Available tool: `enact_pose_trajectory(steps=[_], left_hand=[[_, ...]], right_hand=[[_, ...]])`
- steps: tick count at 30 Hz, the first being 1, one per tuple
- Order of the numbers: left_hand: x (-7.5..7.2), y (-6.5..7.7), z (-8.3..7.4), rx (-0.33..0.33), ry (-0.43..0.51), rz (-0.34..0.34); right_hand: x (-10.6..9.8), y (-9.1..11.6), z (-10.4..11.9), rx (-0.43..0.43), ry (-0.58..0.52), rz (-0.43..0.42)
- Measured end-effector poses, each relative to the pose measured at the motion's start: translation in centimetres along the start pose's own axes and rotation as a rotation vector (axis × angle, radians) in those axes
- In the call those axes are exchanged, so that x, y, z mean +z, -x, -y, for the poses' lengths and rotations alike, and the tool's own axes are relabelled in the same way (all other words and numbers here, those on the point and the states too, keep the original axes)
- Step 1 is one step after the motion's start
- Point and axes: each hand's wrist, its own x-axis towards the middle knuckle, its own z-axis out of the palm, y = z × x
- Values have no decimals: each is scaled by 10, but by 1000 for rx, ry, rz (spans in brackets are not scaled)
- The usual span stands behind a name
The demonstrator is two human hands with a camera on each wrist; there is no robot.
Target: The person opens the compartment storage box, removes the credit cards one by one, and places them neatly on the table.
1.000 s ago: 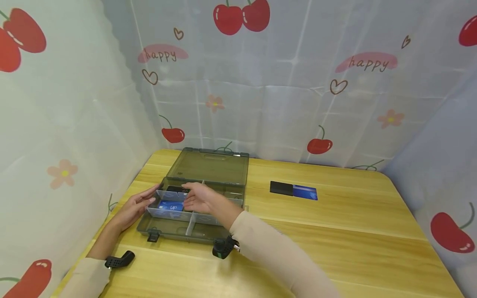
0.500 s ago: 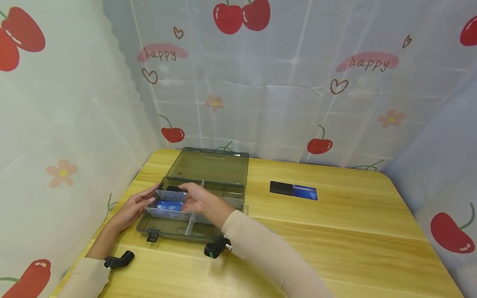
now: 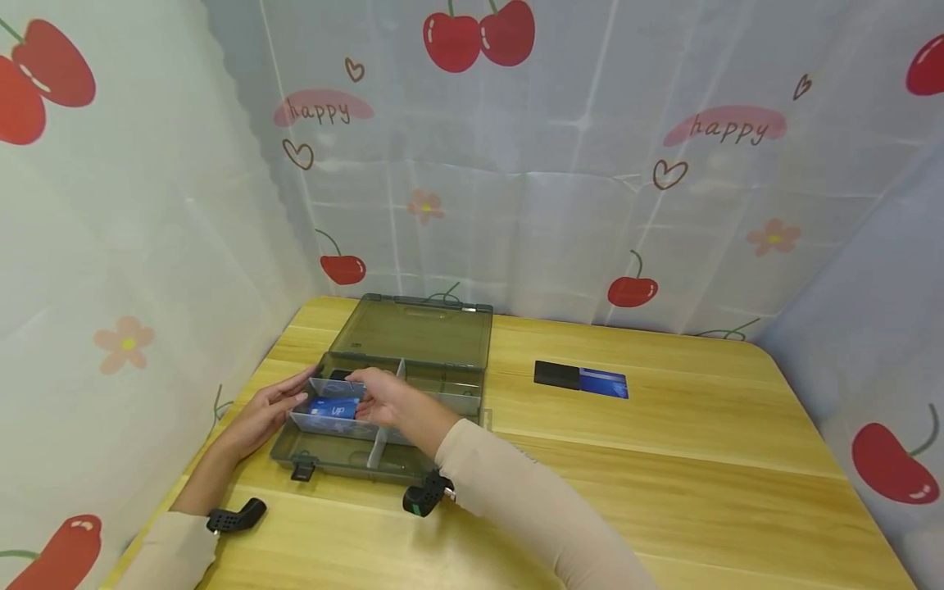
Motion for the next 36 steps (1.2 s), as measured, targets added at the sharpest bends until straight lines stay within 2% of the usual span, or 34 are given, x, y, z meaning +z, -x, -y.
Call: enact_pose_trajectory(steps=[9,17,21,26,36], left_hand=[[-1,0,0,5,10,1],[1,1,0,-8,-8,9],[1,1,-1,-2,-4,-3],[0,1,-1,3,5,-4],[0,1,0,-1,5,-3]], right_hand=[[0,-1,-2,-79,18,0],[6,-6,-9,-188,232,-136],[11,-10,-9,-234,293,-160],[16,-13,-8,-250,343,-168],[21,-19,-7,-252,362,-221]])
